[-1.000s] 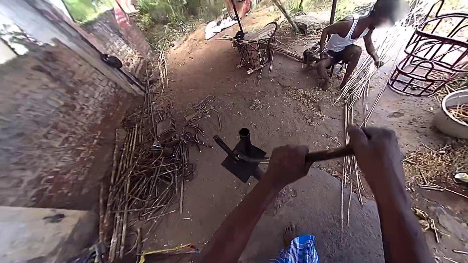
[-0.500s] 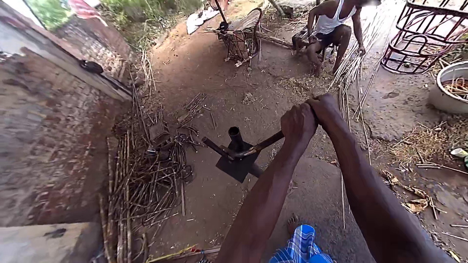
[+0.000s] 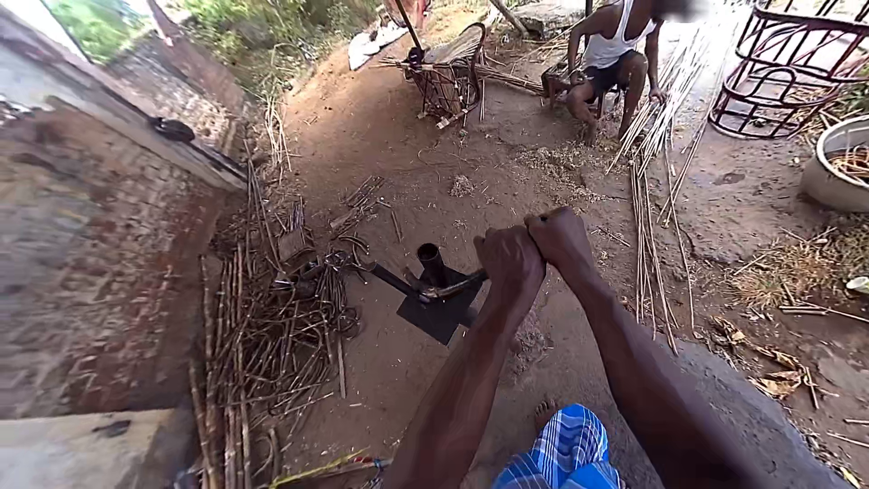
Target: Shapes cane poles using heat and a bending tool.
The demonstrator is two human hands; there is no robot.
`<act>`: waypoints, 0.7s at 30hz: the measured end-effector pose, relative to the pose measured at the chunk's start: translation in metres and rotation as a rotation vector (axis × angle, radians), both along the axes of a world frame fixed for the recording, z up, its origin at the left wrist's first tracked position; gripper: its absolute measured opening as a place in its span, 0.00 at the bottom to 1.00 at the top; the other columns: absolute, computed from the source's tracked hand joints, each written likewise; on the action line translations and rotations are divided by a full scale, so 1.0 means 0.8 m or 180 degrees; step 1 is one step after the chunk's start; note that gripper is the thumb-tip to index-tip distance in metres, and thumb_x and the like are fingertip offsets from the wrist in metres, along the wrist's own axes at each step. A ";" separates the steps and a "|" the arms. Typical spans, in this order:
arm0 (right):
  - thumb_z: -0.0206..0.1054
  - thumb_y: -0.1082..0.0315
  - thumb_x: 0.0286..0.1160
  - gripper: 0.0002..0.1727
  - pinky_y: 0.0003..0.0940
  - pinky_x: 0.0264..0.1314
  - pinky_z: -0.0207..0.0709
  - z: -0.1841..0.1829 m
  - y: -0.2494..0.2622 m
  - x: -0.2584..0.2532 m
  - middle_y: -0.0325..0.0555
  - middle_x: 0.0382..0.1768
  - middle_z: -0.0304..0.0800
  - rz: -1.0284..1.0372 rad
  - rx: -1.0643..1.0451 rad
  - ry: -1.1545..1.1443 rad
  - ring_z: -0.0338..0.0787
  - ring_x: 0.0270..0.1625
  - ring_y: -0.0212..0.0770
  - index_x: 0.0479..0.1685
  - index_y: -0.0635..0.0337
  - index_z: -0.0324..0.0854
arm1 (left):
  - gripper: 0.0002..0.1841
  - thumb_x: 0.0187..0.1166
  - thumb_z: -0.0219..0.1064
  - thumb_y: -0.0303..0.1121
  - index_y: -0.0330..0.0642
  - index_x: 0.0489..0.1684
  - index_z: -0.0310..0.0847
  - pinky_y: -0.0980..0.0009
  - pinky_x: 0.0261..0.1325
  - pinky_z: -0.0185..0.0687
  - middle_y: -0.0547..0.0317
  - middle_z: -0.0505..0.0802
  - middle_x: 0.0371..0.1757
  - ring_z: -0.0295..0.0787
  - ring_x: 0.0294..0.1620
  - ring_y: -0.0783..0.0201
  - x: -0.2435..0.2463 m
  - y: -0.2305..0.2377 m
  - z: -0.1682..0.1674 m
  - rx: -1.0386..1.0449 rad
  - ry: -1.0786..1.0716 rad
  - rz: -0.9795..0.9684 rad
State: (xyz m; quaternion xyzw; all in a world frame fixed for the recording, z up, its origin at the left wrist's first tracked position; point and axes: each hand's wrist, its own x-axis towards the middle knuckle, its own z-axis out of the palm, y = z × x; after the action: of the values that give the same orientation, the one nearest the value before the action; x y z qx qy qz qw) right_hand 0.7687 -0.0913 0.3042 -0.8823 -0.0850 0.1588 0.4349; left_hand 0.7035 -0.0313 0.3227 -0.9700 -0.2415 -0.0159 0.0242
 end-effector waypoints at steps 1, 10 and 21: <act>0.58 0.45 0.80 0.25 0.65 0.39 0.77 -0.009 0.003 0.005 0.55 0.34 0.89 0.0015 0.0033 0.0084 0.90 0.43 0.58 0.28 0.57 0.84 | 0.19 0.81 0.63 0.48 0.39 0.41 0.89 0.42 0.59 0.80 0.46 0.95 0.44 0.91 0.56 0.45 0.003 -0.001 -0.003 -0.0098 0.0151 0.0074; 0.44 0.43 0.91 0.31 0.53 0.22 0.74 -0.010 -0.003 -0.178 0.50 0.20 0.81 -0.0029 0.0160 -0.0678 0.88 0.27 0.54 0.25 0.53 0.77 | 0.11 0.76 0.67 0.33 0.38 0.25 0.87 0.49 0.49 0.82 0.52 0.90 0.31 0.90 0.42 0.50 -0.135 0.049 -0.029 -0.0408 -0.0882 -0.1131; 0.43 0.44 0.91 0.29 0.54 0.20 0.74 -0.024 0.026 -0.198 0.50 0.19 0.80 -0.0054 0.0415 -0.0677 0.86 0.24 0.55 0.30 0.54 0.78 | 0.12 0.81 0.64 0.34 0.37 0.34 0.90 0.45 0.46 0.88 0.47 0.94 0.38 0.95 0.43 0.47 -0.149 0.078 -0.030 -0.0578 -0.0877 -0.1004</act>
State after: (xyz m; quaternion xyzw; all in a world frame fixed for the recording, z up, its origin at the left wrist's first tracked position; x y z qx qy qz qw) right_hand 0.6103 -0.0709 0.2850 -0.8647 -0.1333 0.0547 0.4812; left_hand 0.5844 0.0309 0.2988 -0.9826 -0.0884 -0.1300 -0.0993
